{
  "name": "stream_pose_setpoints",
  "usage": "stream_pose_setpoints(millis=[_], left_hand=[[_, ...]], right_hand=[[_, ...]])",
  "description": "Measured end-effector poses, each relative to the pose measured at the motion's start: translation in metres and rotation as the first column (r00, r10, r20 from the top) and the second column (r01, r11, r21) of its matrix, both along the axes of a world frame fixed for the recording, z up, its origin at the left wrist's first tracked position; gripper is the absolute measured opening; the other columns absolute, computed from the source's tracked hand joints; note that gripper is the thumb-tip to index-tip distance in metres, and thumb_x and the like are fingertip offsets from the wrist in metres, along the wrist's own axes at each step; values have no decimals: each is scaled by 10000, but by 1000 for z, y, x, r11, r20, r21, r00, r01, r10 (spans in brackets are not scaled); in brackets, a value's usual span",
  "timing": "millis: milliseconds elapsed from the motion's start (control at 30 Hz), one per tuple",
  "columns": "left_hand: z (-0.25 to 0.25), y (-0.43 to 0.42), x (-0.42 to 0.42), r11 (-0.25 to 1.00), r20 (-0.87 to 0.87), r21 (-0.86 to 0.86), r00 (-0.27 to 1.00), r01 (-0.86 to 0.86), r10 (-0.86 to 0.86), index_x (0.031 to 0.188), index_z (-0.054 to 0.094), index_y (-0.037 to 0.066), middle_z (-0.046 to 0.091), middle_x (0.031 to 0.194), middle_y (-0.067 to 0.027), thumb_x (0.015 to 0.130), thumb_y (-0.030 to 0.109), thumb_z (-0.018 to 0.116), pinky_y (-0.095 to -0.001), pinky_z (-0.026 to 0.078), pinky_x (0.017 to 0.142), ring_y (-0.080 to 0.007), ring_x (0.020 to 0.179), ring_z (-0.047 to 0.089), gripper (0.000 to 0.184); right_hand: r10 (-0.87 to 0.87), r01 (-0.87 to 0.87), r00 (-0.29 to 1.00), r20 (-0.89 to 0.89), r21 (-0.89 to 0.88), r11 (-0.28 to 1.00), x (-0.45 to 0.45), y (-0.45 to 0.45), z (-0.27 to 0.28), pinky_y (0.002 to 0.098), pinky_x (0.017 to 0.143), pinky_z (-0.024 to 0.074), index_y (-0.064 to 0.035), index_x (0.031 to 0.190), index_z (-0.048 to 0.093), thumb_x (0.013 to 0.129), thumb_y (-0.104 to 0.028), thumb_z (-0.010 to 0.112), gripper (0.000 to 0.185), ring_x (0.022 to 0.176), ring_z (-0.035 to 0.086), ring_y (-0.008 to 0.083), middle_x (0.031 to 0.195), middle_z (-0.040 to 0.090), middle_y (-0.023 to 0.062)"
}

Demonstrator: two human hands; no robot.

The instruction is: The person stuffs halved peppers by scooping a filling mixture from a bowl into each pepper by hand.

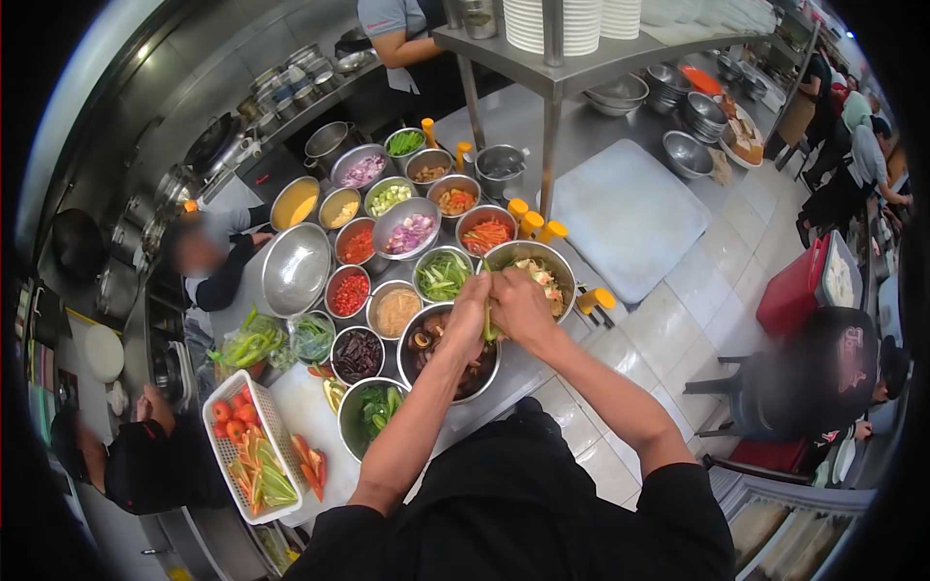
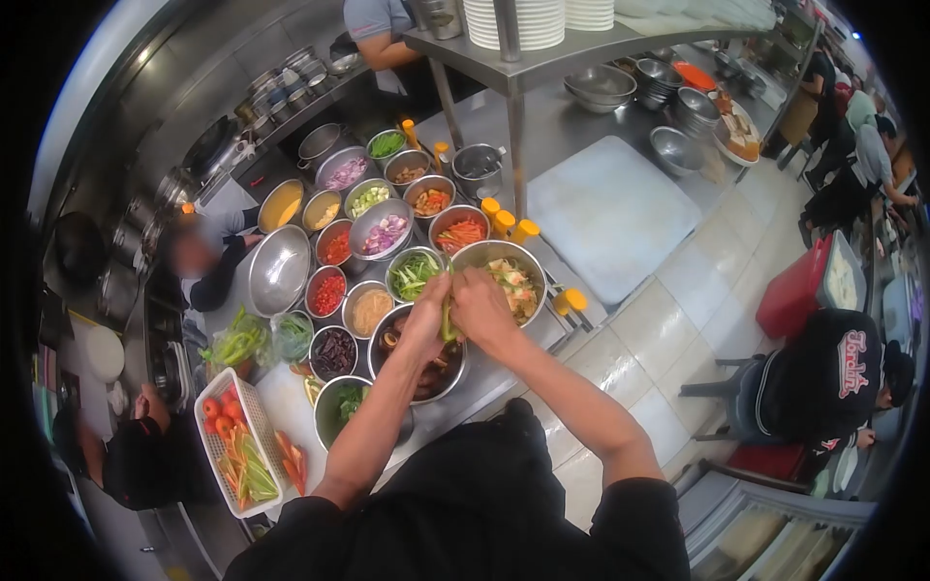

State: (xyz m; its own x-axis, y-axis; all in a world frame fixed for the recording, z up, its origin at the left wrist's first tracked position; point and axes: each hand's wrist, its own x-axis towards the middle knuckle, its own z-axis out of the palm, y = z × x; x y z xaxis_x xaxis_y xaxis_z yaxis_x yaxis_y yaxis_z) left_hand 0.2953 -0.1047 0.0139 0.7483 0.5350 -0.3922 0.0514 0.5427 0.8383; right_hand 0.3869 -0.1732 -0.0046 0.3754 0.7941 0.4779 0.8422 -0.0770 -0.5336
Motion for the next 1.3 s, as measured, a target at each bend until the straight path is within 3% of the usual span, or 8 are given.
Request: stream_pose_setpoints(millis=[500, 600, 667, 800, 867, 1000, 1167, 1300], left_hand=[[-14, 25, 0, 958, -53, -97, 960, 269, -275, 978, 478, 88, 525, 743, -60, 960, 346, 398, -224, 323, 315, -123, 494, 496, 271], [-16, 36, -4, 910, -30, -106, 914, 400, -405, 1004, 491, 87, 539, 776, -74, 958, 377, 393, -194, 327, 312, -107, 507, 498, 309], [-22, 44, -11, 846, 28, -237, 873, 478, -486, 1085, 495, 69, 549, 807, -103, 955, 420, 377, -172, 344, 309, -96, 522, 510, 392], [-31, 48, -19, 842, 157, -283, 888, 459, -431, 1168, 474, 49, 560, 826, -131, 957, 449, 348, -165, 361, 310, -98, 530, 522, 470], [-33, 50, -17, 866, 160, -312, 920, 391, -358, 1202, 458, 38, 570, 856, -156, 961, 454, 322, -176, 370, 311, -110, 540, 535, 500], [-27, 45, -10, 892, 149, -314, 945, 325, -292, 1168, 471, 74, 565, 846, -125, 962, 458, 314, -210, 386, 353, -131, 568, 531, 464], [-29, 35, 1, 945, 70, -197, 966, 259, -250, 1064, 496, 76, 557, 778, -89, 968, 449, 294, -251, 394, 358, -147, 535, 524, 435], [-27, 27, 10, 968, -15, -140, 977, 209, -213, 959, 502, 86, 528, 658, -63, 974, 425, 293, -271, 382, 354, -160, 477, 505, 399]], right_hand=[[107, -129, 983, -150, -144, 981, 39, -4, -4, 425, 654, 491, 44, 685, 627, 707, -161, 597, 208, 672, 604, 369, 704, 610, 230], [204, -240, 948, -245, -128, 962, 53, -9, 7, 386, 557, 486, 31, 750, 654, 704, -161, 641, 197, 530, 584, 344, 627, 593, 224], [85, -311, 800, -593, -290, 905, 63, -14, 25, 396, 637, 494, -20, 780, 682, 715, -176, 624, 179, 634, 612, 330, 672, 627, 182], [-105, -259, 693, -713, -383, 887, 87, -16, 14, 384, 641, 495, -52, 827, 700, 721, -171, 632, 173, 633, 616, 315, 665, 634, 148], [45, -151, 953, -300, -342, 927, 88, -18, 3, 393, 675, 491, -30, 852, 686, 745, -200, 645, 205, 677, 623, 321, 704, 641, 146], [-7, 7, 997, 72, 11, 1000, 68, -11, -31, 408, 699, 482, -13, 876, 661, 773, -259, 652, 268, 722, 618, 344, 761, 637, 169], [-198, 46, 818, -540, -282, 958, 26, 2, -8, 395, 668, 481, 5, 870, 632, 858, -339, 586, 347, 705, 631, 329, 776, 637, 173], [-234, 63, 705, -670, -270, 961, 16, 6, 3, 332, 562, 462, 20, 883, 636, 864, -262, 616, 284, 615, 606, 190, 652, 605, 99]])
